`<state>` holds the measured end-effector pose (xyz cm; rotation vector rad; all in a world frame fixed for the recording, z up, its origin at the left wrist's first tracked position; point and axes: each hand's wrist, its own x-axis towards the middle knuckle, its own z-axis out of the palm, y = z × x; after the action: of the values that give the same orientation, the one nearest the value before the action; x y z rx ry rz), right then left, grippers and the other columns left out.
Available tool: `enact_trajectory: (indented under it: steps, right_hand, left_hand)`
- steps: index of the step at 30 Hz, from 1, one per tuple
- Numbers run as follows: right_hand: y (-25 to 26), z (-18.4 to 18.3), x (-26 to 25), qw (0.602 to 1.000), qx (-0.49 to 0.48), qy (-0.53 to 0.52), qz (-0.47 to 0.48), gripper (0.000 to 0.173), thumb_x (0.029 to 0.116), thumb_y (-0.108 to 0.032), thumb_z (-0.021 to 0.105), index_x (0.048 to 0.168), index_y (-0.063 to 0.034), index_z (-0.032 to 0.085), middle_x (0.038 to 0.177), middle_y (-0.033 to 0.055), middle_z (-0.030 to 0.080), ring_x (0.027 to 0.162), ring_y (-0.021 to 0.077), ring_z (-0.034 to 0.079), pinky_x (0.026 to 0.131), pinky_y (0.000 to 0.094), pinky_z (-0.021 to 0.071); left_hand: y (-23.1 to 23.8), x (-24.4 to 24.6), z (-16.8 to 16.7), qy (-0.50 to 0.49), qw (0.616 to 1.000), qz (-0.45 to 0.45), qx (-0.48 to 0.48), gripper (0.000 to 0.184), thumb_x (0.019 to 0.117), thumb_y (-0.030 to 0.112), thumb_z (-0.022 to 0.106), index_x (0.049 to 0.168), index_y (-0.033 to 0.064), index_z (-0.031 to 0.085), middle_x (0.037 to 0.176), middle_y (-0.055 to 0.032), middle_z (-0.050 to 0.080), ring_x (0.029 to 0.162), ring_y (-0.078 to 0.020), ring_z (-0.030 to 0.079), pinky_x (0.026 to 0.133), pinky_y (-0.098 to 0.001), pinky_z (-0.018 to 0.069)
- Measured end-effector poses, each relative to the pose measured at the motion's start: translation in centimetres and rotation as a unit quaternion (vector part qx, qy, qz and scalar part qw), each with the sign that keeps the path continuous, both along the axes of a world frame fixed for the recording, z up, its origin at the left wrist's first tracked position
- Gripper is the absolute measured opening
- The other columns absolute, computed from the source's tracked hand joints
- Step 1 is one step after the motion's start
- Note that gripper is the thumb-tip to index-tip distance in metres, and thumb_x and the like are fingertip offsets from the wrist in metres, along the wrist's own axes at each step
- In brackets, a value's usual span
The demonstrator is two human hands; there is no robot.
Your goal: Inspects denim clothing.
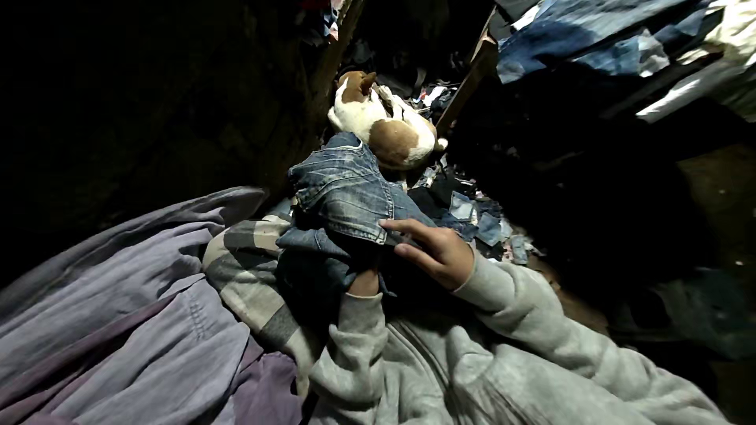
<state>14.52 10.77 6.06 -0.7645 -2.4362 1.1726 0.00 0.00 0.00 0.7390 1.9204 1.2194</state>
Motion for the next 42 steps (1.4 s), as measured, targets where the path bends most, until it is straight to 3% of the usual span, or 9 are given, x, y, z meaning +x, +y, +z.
enact_trajectory:
  steps: [3,4,10,18,24,31,34,37,42]
  right_hand:
    - [-0.6,0.0,0.4,0.995,0.088,-0.043,-0.021,0.043,0.1047,-0.038,0.051,0.140,-0.0167,0.063,0.100,0.0155,0.074,0.073,0.0300,0.071,0.063,0.0497,0.0576]
    - [-0.8,-0.1,0.5,0.993,0.104,-0.048,-0.027,0.043,0.1044,-0.037,0.052,0.141,-0.0183,0.063,0.096,0.0158,0.073,0.071,0.0307,0.070,0.061,0.0492,0.0571]
    - [-1.0,-0.4,0.4,0.994,0.092,-0.040,-0.042,0.041,0.1046,-0.036,0.051,0.137,-0.0176,0.067,0.094,0.0154,0.074,0.072,0.0310,0.071,0.061,0.0495,0.0568]
    - [-0.6,-0.3,-1.1,0.998,0.028,-0.009,-0.052,0.037,0.1043,-0.032,0.054,0.125,-0.0066,0.071,0.099,0.0122,0.075,0.075,0.0225,0.069,0.069,0.0427,0.0568]
    - [-0.4,-0.6,0.7,0.998,0.039,-0.033,-0.021,0.041,0.1059,-0.036,0.049,0.140,-0.0182,0.065,0.105,0.0138,0.075,0.082,0.0289,0.072,0.071,0.0497,0.0581]
    - [-0.8,0.1,-0.8,0.997,0.027,-0.046,-0.062,0.037,0.1052,-0.033,0.051,0.131,-0.0130,0.070,0.101,0.0138,0.075,0.081,0.0293,0.072,0.070,0.0503,0.0570]
    - [-0.1,0.3,-0.9,0.996,-0.061,-0.034,-0.058,0.038,0.1049,-0.034,0.052,0.128,-0.0086,0.069,0.092,0.0083,0.074,0.074,0.0167,0.067,0.071,0.0405,0.0548]
    - [0.9,0.6,-0.6,0.969,-0.242,0.036,-0.039,0.034,0.1041,-0.024,0.053,0.126,0.0001,0.063,0.072,-0.0094,0.060,0.060,-0.0069,0.046,0.059,0.0148,0.0408]
    - [1.3,0.8,-0.6,0.905,-0.406,0.124,-0.011,0.021,0.1031,-0.014,0.049,0.118,-0.0053,0.061,0.067,-0.0174,0.054,0.053,-0.0105,0.041,0.051,0.0097,0.0346]
  left_hand:
    - [3.1,1.0,10.3,-0.094,0.968,-0.018,-0.233,0.029,0.1053,-0.003,0.044,0.127,-0.0154,0.057,0.127,-0.0206,0.064,0.116,-0.0101,0.057,0.104,-0.0179,0.0379]
    - [3.3,1.2,11.0,-0.136,0.966,0.017,-0.220,0.025,0.1048,-0.005,0.042,0.123,-0.0136,0.057,0.116,-0.0153,0.064,0.104,-0.0045,0.057,0.096,-0.0128,0.0399]
    - [1.2,2.9,5.0,-0.322,0.924,0.169,0.120,0.015,0.0952,-0.016,0.051,0.101,-0.0040,0.060,0.082,0.0032,0.069,0.080,0.0018,0.065,0.080,-0.0163,0.0549]
    - [1.5,3.4,4.4,-0.285,0.937,0.167,0.116,0.012,0.0964,-0.011,0.053,0.104,-0.0081,0.063,0.087,-0.0002,0.071,0.086,0.0002,0.066,0.086,-0.0175,0.0543]
    - [1.5,3.3,5.4,-0.275,0.935,0.197,0.106,0.013,0.0916,-0.018,0.055,0.102,-0.0107,0.058,0.083,0.0007,0.066,0.080,0.0033,0.062,0.080,-0.0139,0.0524]
    - [1.5,4.1,3.2,-0.295,0.925,0.162,0.179,0.014,0.0937,-0.011,0.054,0.102,-0.0061,0.064,0.086,0.0005,0.070,0.086,-0.0012,0.067,0.085,-0.0193,0.0552]
    - [1.6,4.0,3.8,-0.268,0.939,0.168,0.134,0.014,0.0953,-0.011,0.054,0.106,-0.0101,0.062,0.090,-0.0026,0.071,0.088,-0.0003,0.067,0.086,-0.0174,0.0547]
    - [1.9,2.8,6.3,-0.224,0.963,0.147,-0.018,0.024,0.1001,-0.011,0.048,0.122,-0.0209,0.052,0.107,-0.0167,0.065,0.095,-0.0043,0.058,0.092,-0.0156,0.0451]
    - [1.4,2.6,4.9,-0.221,0.957,0.143,0.120,0.016,0.0973,-0.011,0.052,0.110,-0.0157,0.060,0.093,-0.0072,0.070,0.089,-0.0012,0.065,0.086,-0.0157,0.0521]
